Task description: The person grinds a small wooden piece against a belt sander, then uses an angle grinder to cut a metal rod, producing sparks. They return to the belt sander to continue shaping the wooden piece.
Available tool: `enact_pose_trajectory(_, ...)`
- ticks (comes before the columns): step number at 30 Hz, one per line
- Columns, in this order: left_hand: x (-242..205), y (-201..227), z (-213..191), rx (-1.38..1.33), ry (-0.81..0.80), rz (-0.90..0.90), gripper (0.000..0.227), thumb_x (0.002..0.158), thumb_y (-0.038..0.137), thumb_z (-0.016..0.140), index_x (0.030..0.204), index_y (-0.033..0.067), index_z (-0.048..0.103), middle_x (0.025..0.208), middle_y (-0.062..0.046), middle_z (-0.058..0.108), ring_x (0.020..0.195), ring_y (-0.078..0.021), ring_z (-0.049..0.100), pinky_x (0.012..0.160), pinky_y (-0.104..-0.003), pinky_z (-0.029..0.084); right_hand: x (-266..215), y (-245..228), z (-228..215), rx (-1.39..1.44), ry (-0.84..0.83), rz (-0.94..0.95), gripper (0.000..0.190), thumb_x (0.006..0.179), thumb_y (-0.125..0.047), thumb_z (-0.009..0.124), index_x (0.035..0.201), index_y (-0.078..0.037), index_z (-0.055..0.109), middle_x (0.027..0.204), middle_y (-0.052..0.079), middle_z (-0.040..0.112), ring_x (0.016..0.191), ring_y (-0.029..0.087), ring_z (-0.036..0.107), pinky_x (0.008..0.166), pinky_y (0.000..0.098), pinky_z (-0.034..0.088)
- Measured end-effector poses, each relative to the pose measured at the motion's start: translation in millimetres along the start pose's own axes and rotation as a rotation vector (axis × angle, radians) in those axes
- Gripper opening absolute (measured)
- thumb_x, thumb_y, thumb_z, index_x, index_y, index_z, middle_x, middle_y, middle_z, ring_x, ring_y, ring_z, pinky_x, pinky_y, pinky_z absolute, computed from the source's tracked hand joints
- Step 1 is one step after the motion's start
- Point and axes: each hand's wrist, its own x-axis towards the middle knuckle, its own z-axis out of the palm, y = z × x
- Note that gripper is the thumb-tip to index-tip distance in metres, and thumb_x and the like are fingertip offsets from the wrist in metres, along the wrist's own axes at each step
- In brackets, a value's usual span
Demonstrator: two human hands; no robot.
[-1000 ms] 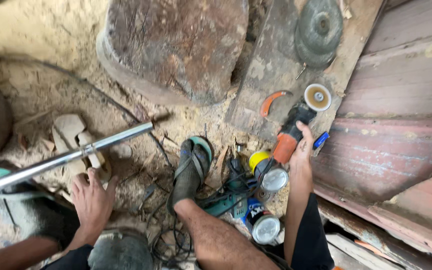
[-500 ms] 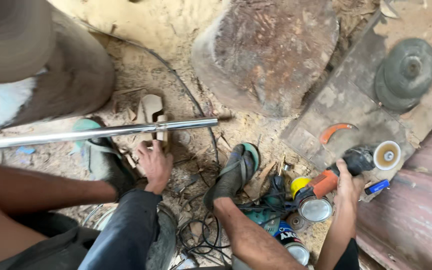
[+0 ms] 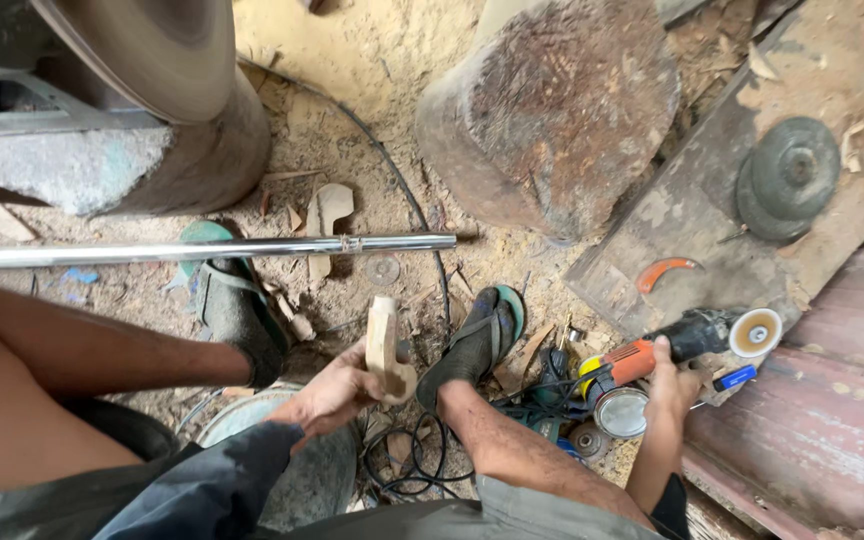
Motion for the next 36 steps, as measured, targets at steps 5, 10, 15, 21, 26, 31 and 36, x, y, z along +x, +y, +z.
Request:
enact_pose_trajectory(5, -6, 15, 35, 0.043, -0.196, 0.129, 0.061, 0.085, -0.005, 0.069, 0.141, 0.0100, 0.049, 0.124, -0.008, 0.066, 0.122, -0.0272, 0.062, 0.102, -0.048, 0.053, -37, -14, 4, -0.318, 0.144, -0.472, 0.053, 0.096, -0.014, 0.084, 0.130, 0.014, 0.054, 0.121, 0.025, 0.058, 0.108, 0.032, 0.059, 0.097, 0.0458, 0.047)
enact_pose_trajectory(10, -17, 47, 78, -0.027, -0.194, 0.055, 0.054, 0.090, 0.013, 0.072, 0.140, 0.0076, 0.051, 0.118, -0.012, 0.069, 0.110, -0.0263, 0.068, 0.097, -0.049, 0.056, -109, -102, 20, 0.098, -0.215, -0.186, 0.029, 0.092, -0.012, 0.072, 0.118, 0.003, 0.069, 0.097, 0.005, 0.066, 0.078, 0.016, 0.056, 0.064, 0.0318, 0.044)
enact_pose_trajectory(15, -61, 76, 91, 0.199, -0.053, 0.067, 0.060, 0.087, 0.018, 0.071, 0.142, 0.0060, 0.050, 0.118, -0.016, 0.066, 0.108, -0.0270, 0.070, 0.094, -0.044, 0.059, -139, -192, 11, 0.011, -0.519, -0.377, 0.021, 0.096, -0.012, 0.066, 0.112, 0.001, 0.069, 0.093, 0.002, 0.068, 0.081, 0.009, 0.065, 0.072, 0.0249, 0.050)
enact_pose_trajectory(21, -89, 104, 48, 0.464, 0.079, 0.032, 0.058, 0.087, 0.018, 0.069, 0.142, 0.0064, 0.052, 0.118, -0.015, 0.065, 0.108, -0.0273, 0.067, 0.093, -0.046, 0.054, -99, -146, 31, -0.446, -0.491, -0.031, 0.032, 0.090, -0.015, 0.065, 0.120, -0.009, 0.073, 0.093, 0.011, 0.076, 0.080, 0.027, 0.070, 0.070, 0.0399, 0.054)
enact_pose_trajectory(26, -73, 90, 36, 0.278, 0.213, 0.072, 0.054, 0.087, 0.016, 0.066, 0.138, 0.0072, 0.054, 0.117, -0.012, 0.065, 0.108, -0.0277, 0.066, 0.089, -0.049, 0.056, -73, -67, 47, -0.837, -0.402, -0.064, 0.037, 0.085, -0.020, 0.072, 0.120, -0.007, 0.073, 0.101, 0.018, 0.074, 0.090, 0.034, 0.069, 0.078, 0.0433, 0.054)
enact_pose_trajectory(31, -52, 83, 34, 0.191, 0.198, 0.148, 0.051, 0.086, 0.009, 0.071, 0.134, 0.0045, 0.055, 0.112, -0.013, 0.067, 0.103, -0.0289, 0.068, 0.089, -0.049, 0.059, -56, -47, 111, -1.025, -0.469, -0.136, 0.041, 0.083, -0.026, 0.075, 0.120, -0.008, 0.073, 0.106, 0.021, 0.072, 0.096, 0.038, 0.068, 0.083, 0.0461, 0.053)
enact_pose_trajectory(36, -45, 95, 38, 0.141, 0.185, 0.173, 0.060, 0.081, 0.003, 0.072, 0.138, 0.0141, 0.056, 0.120, -0.010, 0.067, 0.109, -0.0263, 0.066, 0.095, -0.048, 0.060, -76, -68, 107, -1.033, -0.395, -0.212, 0.046, 0.082, -0.031, 0.079, 0.121, -0.008, 0.073, 0.112, 0.024, 0.071, 0.102, 0.042, 0.066, 0.087, 0.0490, 0.053)
